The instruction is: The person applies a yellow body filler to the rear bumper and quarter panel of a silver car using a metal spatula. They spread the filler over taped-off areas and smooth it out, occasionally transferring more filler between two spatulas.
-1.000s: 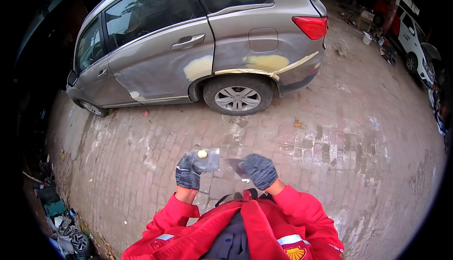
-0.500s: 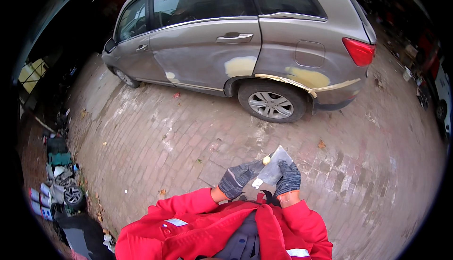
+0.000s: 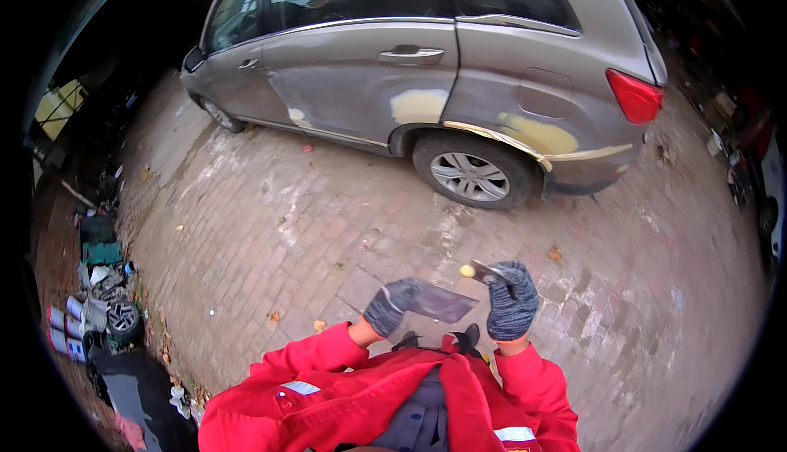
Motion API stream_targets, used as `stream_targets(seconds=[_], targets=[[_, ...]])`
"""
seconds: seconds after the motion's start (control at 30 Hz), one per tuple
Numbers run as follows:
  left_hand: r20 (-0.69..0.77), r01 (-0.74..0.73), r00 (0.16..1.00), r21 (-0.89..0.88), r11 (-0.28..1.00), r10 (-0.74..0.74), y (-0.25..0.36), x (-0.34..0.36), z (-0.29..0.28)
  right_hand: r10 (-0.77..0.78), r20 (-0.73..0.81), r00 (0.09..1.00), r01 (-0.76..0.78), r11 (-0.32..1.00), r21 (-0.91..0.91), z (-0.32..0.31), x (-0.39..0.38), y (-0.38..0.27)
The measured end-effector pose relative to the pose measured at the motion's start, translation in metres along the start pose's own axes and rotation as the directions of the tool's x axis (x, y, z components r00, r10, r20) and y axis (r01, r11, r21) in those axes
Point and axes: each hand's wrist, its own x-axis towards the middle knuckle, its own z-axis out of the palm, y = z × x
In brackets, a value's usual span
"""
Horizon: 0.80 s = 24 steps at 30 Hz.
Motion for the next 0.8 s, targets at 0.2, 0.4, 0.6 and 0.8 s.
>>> stream_targets(seconds=[0.2,0.4,0.6,0.8], targets=[[-0.016,-0.294,0.938,0.498,0.816,0.347,0.020,0.020,-0.006,0.022,0.284,0.959,-0.006,0.998,-0.058,-0.002,-0.009,0.008],[-0.205,-0.049,0.978,0.005,0.999,0.049,0.050,0.027,-0.003,-0.144,0.594,0.792,0.411,0.845,-0.342,-0.031,-0.018,0.030],[-0.348,-0.059,0.899,-0.696,0.715,-0.265,0.054,0.061,-0.003,-0.212,0.385,0.898,0.404,0.744,-0.532,-0.070,-0.046,0.080],[-0.322,-0.103,0.942,-0.016,0.995,0.093,0.010,0.053,0.011,0.590,-0.058,0.805,-0.447,0.668,0.595,-0.053,-0.042,0.081]])
